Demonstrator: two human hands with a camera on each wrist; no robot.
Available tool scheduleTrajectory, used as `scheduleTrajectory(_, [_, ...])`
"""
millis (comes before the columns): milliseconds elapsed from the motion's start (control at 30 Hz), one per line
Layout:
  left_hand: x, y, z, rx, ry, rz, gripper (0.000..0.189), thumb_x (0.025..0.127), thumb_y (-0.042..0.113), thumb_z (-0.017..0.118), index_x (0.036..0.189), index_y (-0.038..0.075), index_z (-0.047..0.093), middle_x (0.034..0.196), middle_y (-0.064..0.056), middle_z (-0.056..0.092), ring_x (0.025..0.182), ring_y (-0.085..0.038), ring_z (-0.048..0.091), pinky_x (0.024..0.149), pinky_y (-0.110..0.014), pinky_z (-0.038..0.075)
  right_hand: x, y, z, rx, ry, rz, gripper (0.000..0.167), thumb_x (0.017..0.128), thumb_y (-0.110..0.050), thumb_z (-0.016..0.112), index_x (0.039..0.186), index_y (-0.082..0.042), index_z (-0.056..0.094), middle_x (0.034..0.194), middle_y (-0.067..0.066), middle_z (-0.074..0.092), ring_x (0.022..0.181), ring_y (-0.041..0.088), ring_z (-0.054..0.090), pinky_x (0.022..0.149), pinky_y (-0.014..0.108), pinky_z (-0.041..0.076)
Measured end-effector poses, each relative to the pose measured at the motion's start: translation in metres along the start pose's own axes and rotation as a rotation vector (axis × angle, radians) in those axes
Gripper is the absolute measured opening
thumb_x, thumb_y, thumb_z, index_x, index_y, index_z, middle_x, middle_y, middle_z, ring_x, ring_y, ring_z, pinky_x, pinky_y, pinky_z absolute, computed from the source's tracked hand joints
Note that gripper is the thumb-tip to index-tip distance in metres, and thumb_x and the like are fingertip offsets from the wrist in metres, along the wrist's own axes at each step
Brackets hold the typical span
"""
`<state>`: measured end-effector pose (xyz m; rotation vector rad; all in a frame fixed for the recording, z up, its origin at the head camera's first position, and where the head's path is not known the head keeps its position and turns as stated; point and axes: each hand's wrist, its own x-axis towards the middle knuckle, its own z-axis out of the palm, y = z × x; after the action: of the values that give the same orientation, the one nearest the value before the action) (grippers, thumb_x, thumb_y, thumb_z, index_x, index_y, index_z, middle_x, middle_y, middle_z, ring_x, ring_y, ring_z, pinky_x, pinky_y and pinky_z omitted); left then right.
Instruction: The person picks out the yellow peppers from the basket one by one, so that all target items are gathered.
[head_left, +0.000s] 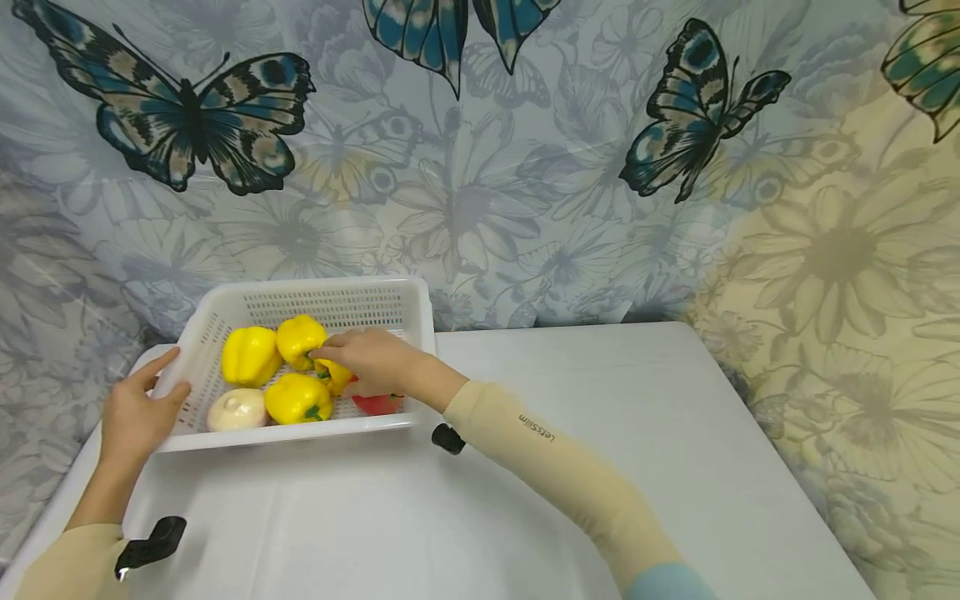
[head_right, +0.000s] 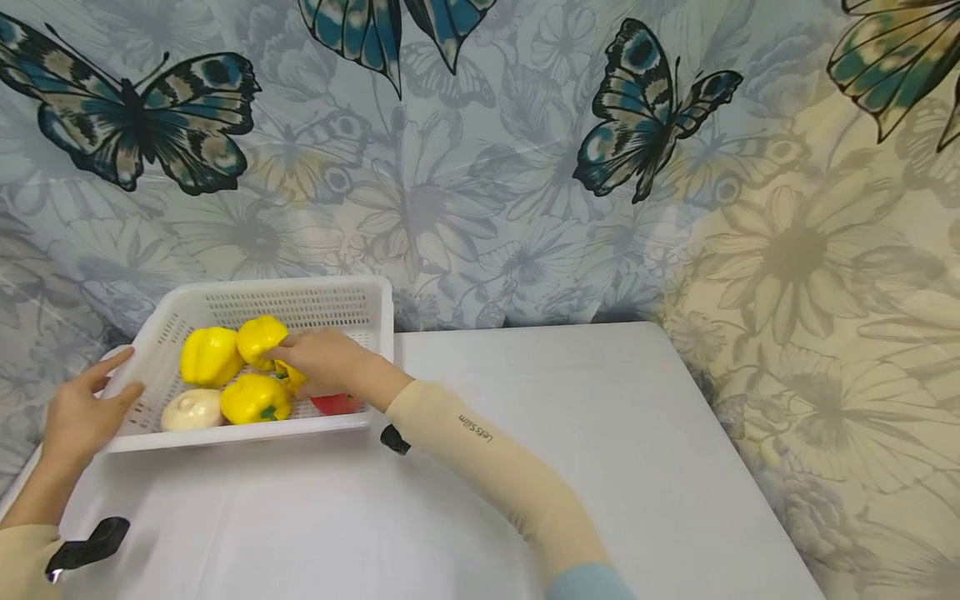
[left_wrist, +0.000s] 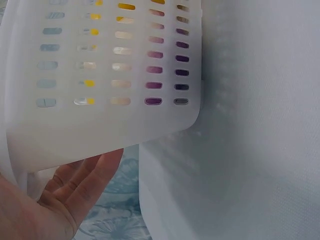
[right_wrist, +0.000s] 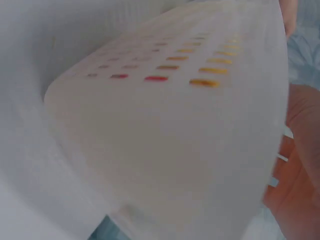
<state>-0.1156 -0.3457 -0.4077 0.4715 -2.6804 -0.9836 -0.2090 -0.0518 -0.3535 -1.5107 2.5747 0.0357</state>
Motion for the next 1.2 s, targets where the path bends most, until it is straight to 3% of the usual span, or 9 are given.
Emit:
scheduleTrajectory(433, [-0.001, 0.003, 0.006, 0.004, 0.002, -0.001, 0.056, 0.095, 0.008, 0.054, 0.148, 0.004, 0.039, 0.129, -0.042, 0.047, 0.111, -0.055, 0.048, 0.071, -0.048, 0.040, 0.028, -0.020, 0.013, -0.125, -0.099, 0.047, 0.071, 0.090, -0.040, 0.068, 0.152, -0.028, 0.036, 0.155, -0.008, 0.036, 0.142, 0.013, 0.031, 0.111, 0.037, 0.034])
scheduleTrajectory(600, [-0.003, 0.003, 0.006, 0.001, 0.003, 0.000, 0.056, 0.095, 0.008, 0.054, 0.149, 0.004, 0.038, 0.129, -0.042, 0.047, 0.111, -0.055, 0.048, 0.071, -0.049, 0.041, 0.038, -0.022, 0.020, -0.189, -0.120, 0.075, 0.061, 0.094, -0.039, 0.063, 0.150, -0.031, 0.040, 0.151, -0.010, 0.041, 0.139, 0.012, 0.036, 0.109, 0.035, 0.035])
scheduleTrajectory(833, [-0.003, 0.004, 0.006, 0.003, 0.001, 0.002, 0.056, 0.095, 0.009, 0.054, 0.149, 0.004, 0.038, 0.128, -0.043, 0.047, 0.109, -0.055, 0.049, 0.072, -0.051, 0.042, 0.048, -0.023, 0.028, -0.276, -0.130, 0.121, 0.047, 0.100, -0.025, 0.056, 0.145, -0.033, 0.046, 0.144, -0.011, 0.047, 0.133, 0.011, 0.042, 0.107, 0.033, 0.037])
scheduleTrajectory(1067, [-0.003, 0.003, 0.001, 0.006, -0.007, -0.010, 0.056, 0.096, 0.009, 0.054, 0.149, 0.004, 0.037, 0.132, -0.042, 0.045, 0.115, -0.056, 0.045, 0.076, -0.055, 0.040, 0.058, -0.031, 0.029, -0.410, -0.136, 0.123, 0.035, 0.101, -0.029, 0.054, 0.135, -0.035, 0.054, 0.136, -0.010, 0.053, 0.119, 0.010, 0.047, 0.096, 0.026, 0.042])
scheduleTrajectory(1200, [-0.002, 0.003, 0.000, 0.009, 0.006, -0.001, 0.056, 0.095, 0.008, 0.054, 0.149, 0.003, 0.037, 0.131, -0.042, 0.046, 0.113, -0.056, 0.046, 0.074, -0.053, 0.041, 0.063, -0.037, 0.027, -0.477, -0.184, 0.163, 0.035, 0.100, -0.029, 0.057, 0.134, -0.034, 0.055, 0.133, -0.010, 0.052, 0.118, 0.011, 0.047, 0.100, 0.028, 0.040])
